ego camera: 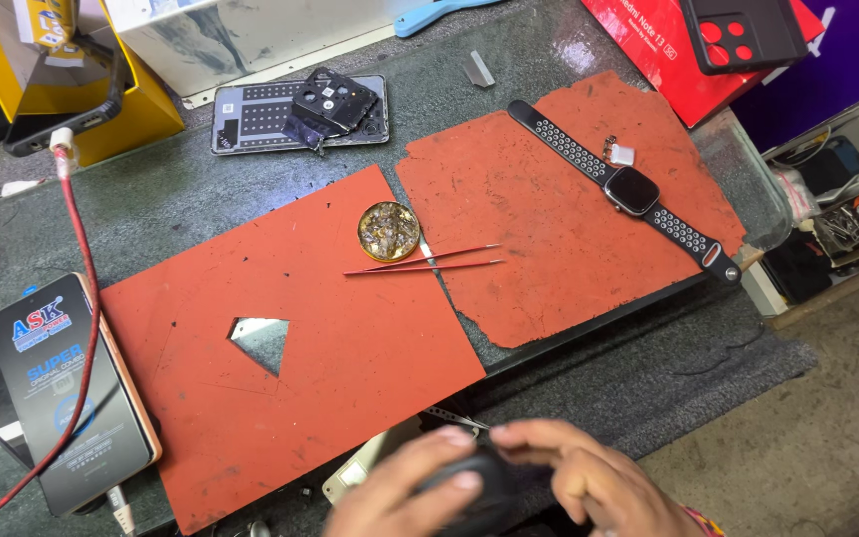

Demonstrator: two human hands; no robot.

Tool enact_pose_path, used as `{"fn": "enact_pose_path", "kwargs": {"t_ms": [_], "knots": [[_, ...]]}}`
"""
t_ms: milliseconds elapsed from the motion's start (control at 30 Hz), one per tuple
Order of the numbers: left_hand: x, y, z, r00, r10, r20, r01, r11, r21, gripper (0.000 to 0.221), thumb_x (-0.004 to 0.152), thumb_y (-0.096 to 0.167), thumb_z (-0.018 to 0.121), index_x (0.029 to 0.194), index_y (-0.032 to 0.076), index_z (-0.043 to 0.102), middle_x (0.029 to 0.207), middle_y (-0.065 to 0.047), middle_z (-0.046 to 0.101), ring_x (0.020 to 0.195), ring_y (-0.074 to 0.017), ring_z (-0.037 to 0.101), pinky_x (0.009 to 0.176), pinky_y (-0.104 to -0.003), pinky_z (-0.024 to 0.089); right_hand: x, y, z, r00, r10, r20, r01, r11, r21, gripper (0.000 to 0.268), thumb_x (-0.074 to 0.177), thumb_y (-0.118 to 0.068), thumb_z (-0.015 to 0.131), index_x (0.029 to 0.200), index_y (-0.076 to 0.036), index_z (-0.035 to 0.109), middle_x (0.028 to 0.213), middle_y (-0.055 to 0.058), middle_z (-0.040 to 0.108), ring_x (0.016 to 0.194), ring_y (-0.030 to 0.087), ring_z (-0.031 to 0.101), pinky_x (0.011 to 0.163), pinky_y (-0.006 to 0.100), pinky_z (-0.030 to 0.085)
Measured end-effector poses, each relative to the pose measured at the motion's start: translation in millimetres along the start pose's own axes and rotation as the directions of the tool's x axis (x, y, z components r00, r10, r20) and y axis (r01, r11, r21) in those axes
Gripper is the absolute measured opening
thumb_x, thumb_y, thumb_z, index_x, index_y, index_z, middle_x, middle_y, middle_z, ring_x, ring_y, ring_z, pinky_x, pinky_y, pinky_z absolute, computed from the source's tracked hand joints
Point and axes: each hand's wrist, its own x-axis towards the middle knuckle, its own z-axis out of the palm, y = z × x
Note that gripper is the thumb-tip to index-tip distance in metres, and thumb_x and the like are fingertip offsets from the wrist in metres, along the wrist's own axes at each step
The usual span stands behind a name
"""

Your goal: The person pries open the plastic housing of a small black earbud charging case with a metal tool, exposes the internal circuitry, and uses tweezers to handle small internal components.

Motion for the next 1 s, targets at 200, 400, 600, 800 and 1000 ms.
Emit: {"fn": "enact_pose_path", "kwargs": {"t_ms": [200, 400, 600, 800, 1000], "knots": [[22.5, 17.1, 9.6, 0.989, 0.016, 0.149, -0.005, 0.997, -0.074, 0.036, 0.096, 0.009, 0.073, 0.131, 0.007, 0.070, 0.142, -0.019, 0.067, 0.139, -0.0350, 0.065, 0.108, -0.043, 0.054, -12.9, 7.0, -24.1, 0.999, 0.023, -0.046, -0.031, 0.981, -0.194, 0.045, 0.094, -0.028, 0.077, 0.072, -0.012, 0.041, 0.132, 0.037, 0.061, 0.115, 0.040, 0.070, 0.095, 0.052, 0.065], [36.4, 16.6, 11.2, 0.974, -0.032, 0.223, 0.075, 0.979, -0.189, 0.049, 0.092, 0.021, 0.082, 0.134, 0.002, 0.065, 0.150, -0.026, 0.057, 0.142, -0.0395, 0.057, 0.110, -0.046, 0.049, -11.6, 6.4, -36.7, 0.998, -0.052, -0.040, 0.043, 0.979, -0.200, 0.044, 0.093, -0.032, 0.074, 0.076, -0.014, 0.039, 0.131, 0.031, 0.064, 0.120, 0.035, 0.072, 0.095, 0.045, 0.062], [26.1, 10.0, 14.0, 0.978, -0.049, 0.203, 0.067, 0.995, -0.078, 0.043, 0.088, 0.018, 0.084, 0.127, 0.006, 0.070, 0.151, -0.023, 0.055, 0.143, -0.0385, 0.052, 0.110, -0.046, 0.047, 7.8, -10.0, -73.4, 0.919, -0.089, -0.385, -0.211, 0.713, -0.669, 0.057, 0.065, -0.019, 0.090, 0.066, -0.010, 0.034, 0.122, 0.018, 0.072, 0.103, 0.020, 0.074, 0.078, 0.031, 0.060], [11.1, -2.6, 18.1, 0.976, -0.028, 0.216, 0.042, 0.997, -0.060, 0.036, 0.091, 0.017, 0.083, 0.124, 0.009, 0.072, 0.139, -0.012, 0.069, 0.140, -0.0286, 0.061, 0.109, -0.041, 0.050, 28.3, -0.6, -113.8, 0.693, 0.020, -0.721, -0.712, 0.174, -0.680, 0.055, 0.076, -0.031, 0.093, 0.120, -0.005, 0.074, 0.082, 0.009, 0.064, 0.072, 0.020, 0.067, 0.069, 0.033, 0.055], [-4.6, -12.5, 30.5, 0.987, -0.021, 0.162, 0.024, 0.999, -0.023, 0.032, 0.088, 0.023, 0.085, 0.117, 0.012, 0.077, 0.125, -0.005, 0.076, 0.127, -0.0236, 0.069, 0.105, -0.042, 0.055, -26.2, 49.6, -168.3, 0.743, -0.179, -0.645, -0.572, 0.331, -0.751, 0.039, 0.090, -0.037, 0.084, 0.093, -0.004, 0.063, 0.092, 0.007, 0.068, 0.085, 0.020, 0.068, 0.076, 0.032, 0.055]]}}
